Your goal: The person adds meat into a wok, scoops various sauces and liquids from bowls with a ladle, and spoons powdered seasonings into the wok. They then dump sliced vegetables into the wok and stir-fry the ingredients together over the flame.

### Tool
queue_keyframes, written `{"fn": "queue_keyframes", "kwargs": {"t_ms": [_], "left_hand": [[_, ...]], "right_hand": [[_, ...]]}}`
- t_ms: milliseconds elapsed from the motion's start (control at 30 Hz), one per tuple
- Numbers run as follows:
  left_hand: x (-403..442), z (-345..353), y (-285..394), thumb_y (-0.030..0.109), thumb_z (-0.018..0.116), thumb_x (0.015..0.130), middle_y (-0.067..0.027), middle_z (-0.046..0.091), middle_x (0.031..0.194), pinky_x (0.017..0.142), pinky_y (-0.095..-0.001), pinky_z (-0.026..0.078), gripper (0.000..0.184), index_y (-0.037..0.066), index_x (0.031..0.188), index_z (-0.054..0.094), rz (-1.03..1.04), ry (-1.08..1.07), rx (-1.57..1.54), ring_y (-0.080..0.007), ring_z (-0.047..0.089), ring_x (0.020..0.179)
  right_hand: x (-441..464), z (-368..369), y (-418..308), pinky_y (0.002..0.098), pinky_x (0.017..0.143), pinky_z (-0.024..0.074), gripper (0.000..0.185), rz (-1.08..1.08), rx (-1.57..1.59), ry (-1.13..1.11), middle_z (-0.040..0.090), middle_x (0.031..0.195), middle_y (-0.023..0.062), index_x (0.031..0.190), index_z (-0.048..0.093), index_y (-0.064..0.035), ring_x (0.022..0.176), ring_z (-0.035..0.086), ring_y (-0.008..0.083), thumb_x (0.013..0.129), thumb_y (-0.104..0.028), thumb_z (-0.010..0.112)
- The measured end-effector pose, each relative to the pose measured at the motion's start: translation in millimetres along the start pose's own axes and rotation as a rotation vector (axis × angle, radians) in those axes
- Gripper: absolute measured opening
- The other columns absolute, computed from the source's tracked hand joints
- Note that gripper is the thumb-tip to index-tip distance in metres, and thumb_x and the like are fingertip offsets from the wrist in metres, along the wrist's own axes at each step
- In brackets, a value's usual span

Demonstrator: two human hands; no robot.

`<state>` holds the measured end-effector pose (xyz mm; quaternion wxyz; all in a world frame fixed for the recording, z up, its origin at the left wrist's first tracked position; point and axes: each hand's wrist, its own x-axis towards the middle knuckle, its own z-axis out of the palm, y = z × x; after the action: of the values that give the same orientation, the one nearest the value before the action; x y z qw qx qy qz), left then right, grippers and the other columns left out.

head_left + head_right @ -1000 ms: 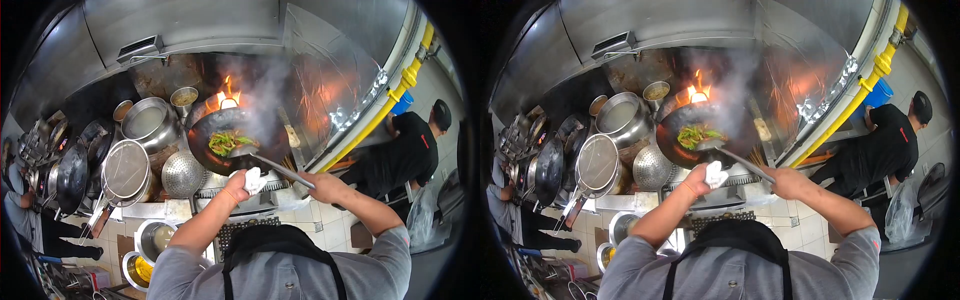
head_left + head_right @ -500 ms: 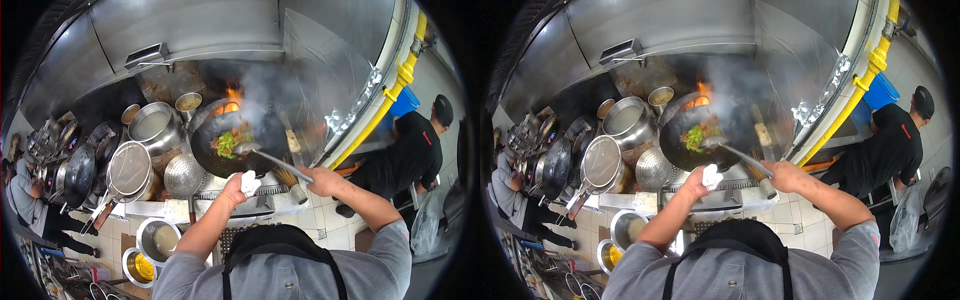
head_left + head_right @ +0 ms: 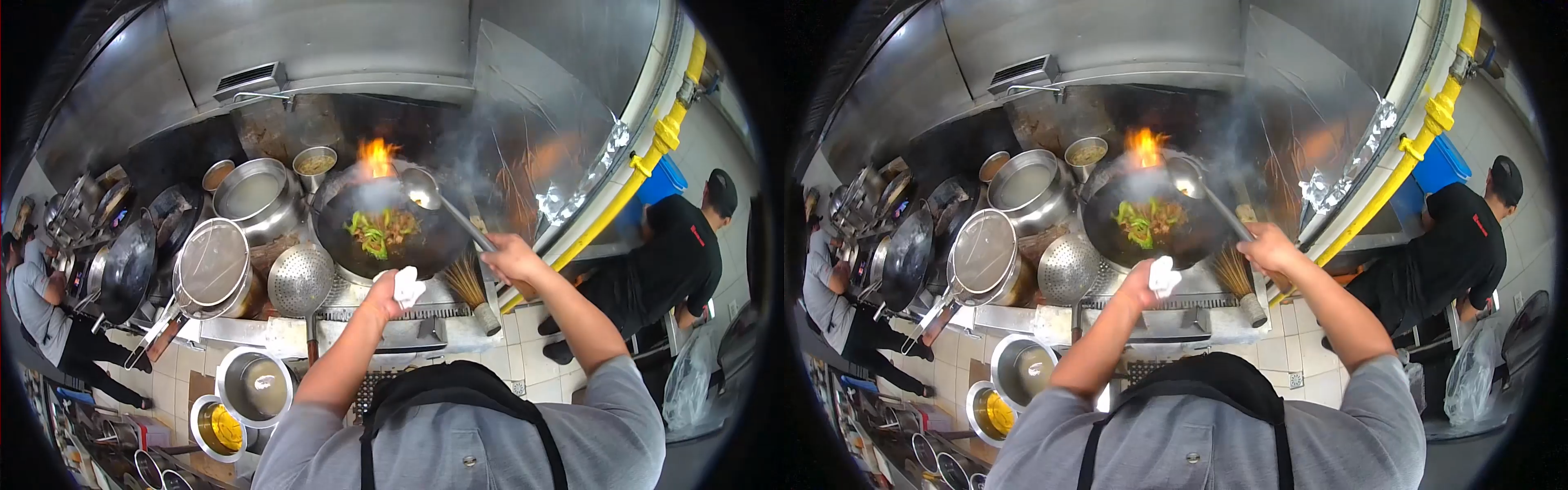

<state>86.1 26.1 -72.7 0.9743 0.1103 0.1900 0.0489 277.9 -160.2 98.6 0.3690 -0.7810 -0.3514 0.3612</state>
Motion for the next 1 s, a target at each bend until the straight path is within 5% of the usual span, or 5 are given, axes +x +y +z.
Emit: {"fn": "queue_keyframes", "kwargs": {"t_ms": [167, 267, 467, 567, 1000], "left_hand": [[15.2, -7.1, 15.0, 0.020, 0.045, 0.092, -0.0063, 0.064, 0.072, 0.063, -0.0385, 0.058, 0.026, 0.010, 0.076, 0.063, -0.030, 0.169, 0.085, -0.0243, 0.064, 0.065], [19.4, -13.5, 21.9, 0.023, 0.045, 0.092, -0.0067, 0.064, 0.074, 0.066, -0.0405, 0.058, 0.026, 0.010, 0.078, 0.063, -0.050, 0.180, 0.079, -0.0250, 0.064, 0.068], [-16.1, 39.1, 25.0, 0.027, 0.044, 0.094, -0.0098, 0.065, 0.083, 0.075, -0.0478, 0.056, 0.028, 0.011, 0.083, 0.064, -0.170, 0.386, 0.224, -0.0284, 0.064, 0.080], [10.3, 8.8, 30.3, 0.025, 0.043, 0.095, -0.0109, 0.065, 0.085, 0.077, -0.0489, 0.055, 0.028, 0.010, 0.084, 0.064, -0.206, 0.321, 0.161, -0.0293, 0.064, 0.082], [-6.3, 5.0, -29.6, 0.021, 0.043, 0.097, -0.0106, 0.067, 0.086, 0.072, -0.0449, 0.060, 0.024, 0.007, 0.091, 0.061, 0.076, 0.221, 0.072, -0.0278, 0.068, 0.077]], "right_hand": [[119.2, 54.2, 19.8, 0.0332, 0.035, 0.0374, 0.013, 0.087, 0.243, 0.154, 0.050, 0.060, 0.0068, 0.090, 0.055, 0.0047, 0.042, 0.049, 0.0154, 0.085, -0.005, 0.062], [144.2, 73.1, 11.1, 0.0344, 0.035, 0.0378, 0.015, 0.159, 0.385, 0.019, 0.052, 0.061, 0.0087, 0.095, 0.058, 0.0055, 0.043, 0.050, 0.0173, 0.084, -0.003, 0.063], [87.2, 54.9, 0.8, 0.0407, 0.079, 0.0518, 0.056, -0.397, -1.007, 0.028, 0.066, 0.098, 0.0219, 0.137, 0.047, -0.0109, 0.090, 0.066, 0.0323, 0.082, -0.007, 0.055], [31.0, 44.2, -17.2, 0.0424, 0.088, 0.0493, 0.063, -0.194, -1.183, -0.062, 0.061, 0.118, 0.0214, 0.144, 0.039, -0.0156, 0.108, 0.060, 0.0350, 0.082, -0.007, 0.051], [-20.5, 33.9, 8.8, 0.0453, 0.093, 0.0467, 0.061, -0.077, -0.933, -0.092, 0.061, 0.117, 0.0230, 0.141, 0.040, -0.0101, 0.109, 0.058, 0.0377, 0.081, -0.008, 0.051]]}}
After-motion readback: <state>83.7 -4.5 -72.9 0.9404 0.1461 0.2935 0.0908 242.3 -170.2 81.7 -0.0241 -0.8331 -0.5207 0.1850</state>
